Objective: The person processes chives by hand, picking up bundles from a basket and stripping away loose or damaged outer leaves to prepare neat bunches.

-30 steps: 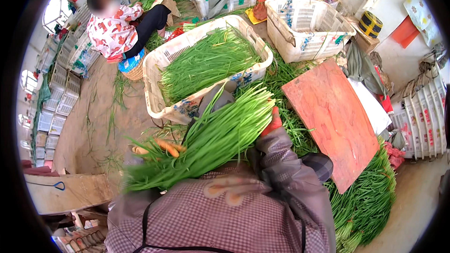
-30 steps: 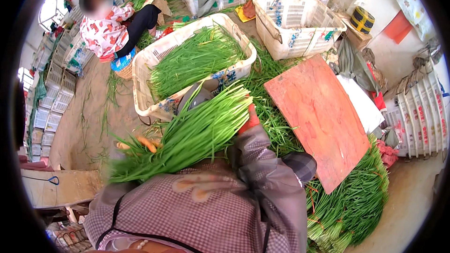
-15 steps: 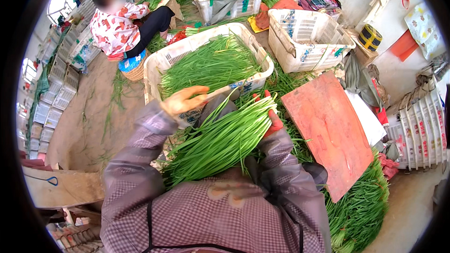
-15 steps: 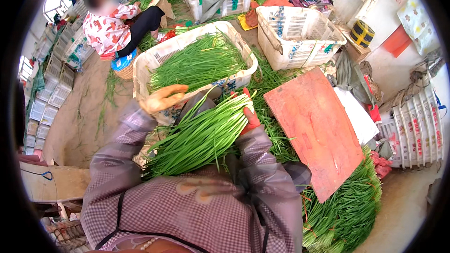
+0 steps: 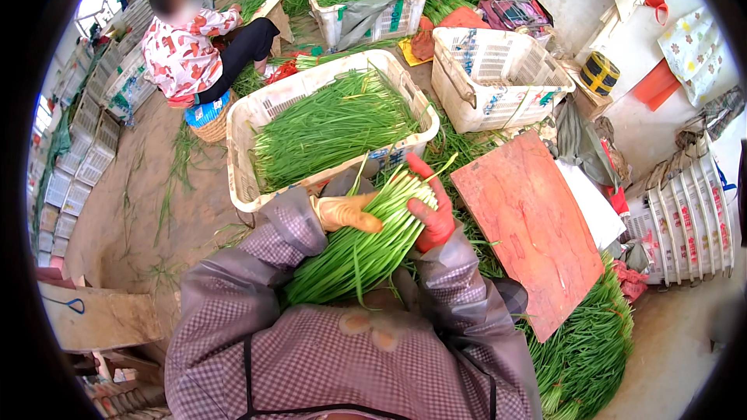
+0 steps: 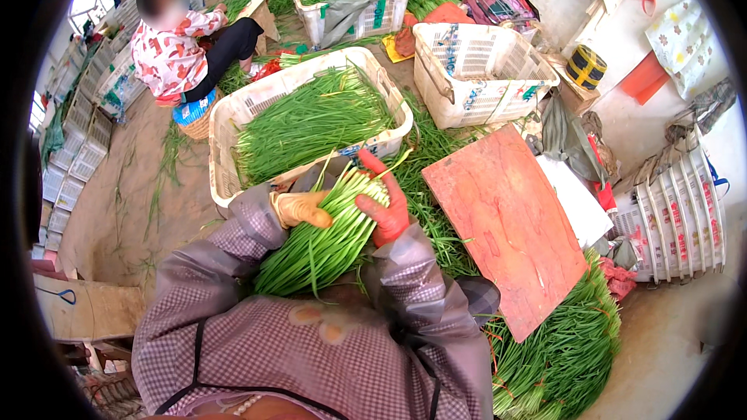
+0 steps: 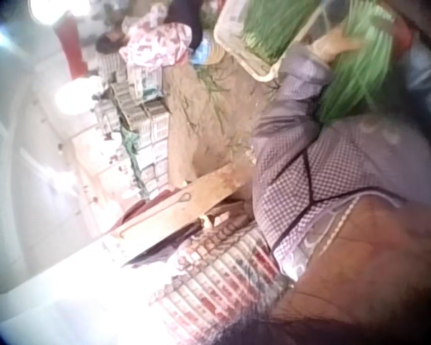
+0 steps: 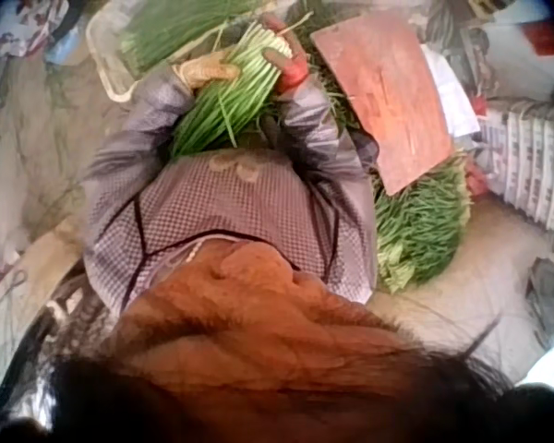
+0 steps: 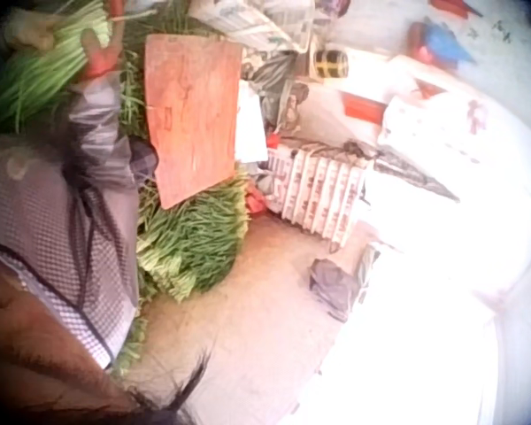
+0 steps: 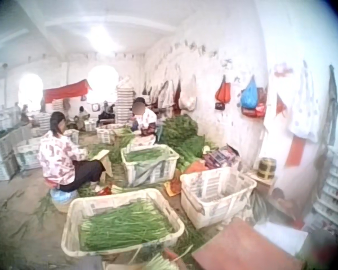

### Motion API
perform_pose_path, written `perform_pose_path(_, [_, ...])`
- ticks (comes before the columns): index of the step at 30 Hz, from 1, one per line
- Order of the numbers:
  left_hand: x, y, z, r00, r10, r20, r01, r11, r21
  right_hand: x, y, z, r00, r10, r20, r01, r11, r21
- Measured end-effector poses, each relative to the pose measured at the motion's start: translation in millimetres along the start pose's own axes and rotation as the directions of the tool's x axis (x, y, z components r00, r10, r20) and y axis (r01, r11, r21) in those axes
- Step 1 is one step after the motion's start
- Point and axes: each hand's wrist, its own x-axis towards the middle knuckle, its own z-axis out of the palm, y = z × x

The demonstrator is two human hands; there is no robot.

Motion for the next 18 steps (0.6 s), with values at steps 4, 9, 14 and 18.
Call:
perform_pose_path(4, [-11.0,-42.1,-25.2,0.966,-0.117,0.231,0.185,0.936,-0.299,-9.1,11.1,25.3,0.99,0.038,-0.139,-0.051,0.994,-0.092])
perform_pose_path(9, [-11.9,-45.8,-8.1,0.986,-0.042,0.163,0.106,0.906,-0.41,6.1,6.5,5.0,0.918,0.064,-0.391,-0.081,0.996,-0.029])
perform_pose_path(14, [-8.5,-43.0,-12.4,0.985,-0.013,0.173,0.097,0.867,-0.489,2.8,-51.7,-59.0,0.974,-0.036,-0.223,0.067,0.988,0.136])
perform_pose_path(18, [-9.6,-51.6,-23.0,0.98,0.034,0.196,0.061,0.885,-0.462,-23.9,-88.3,-133.1,0.996,-0.048,0.069,0.033,0.977,0.209])
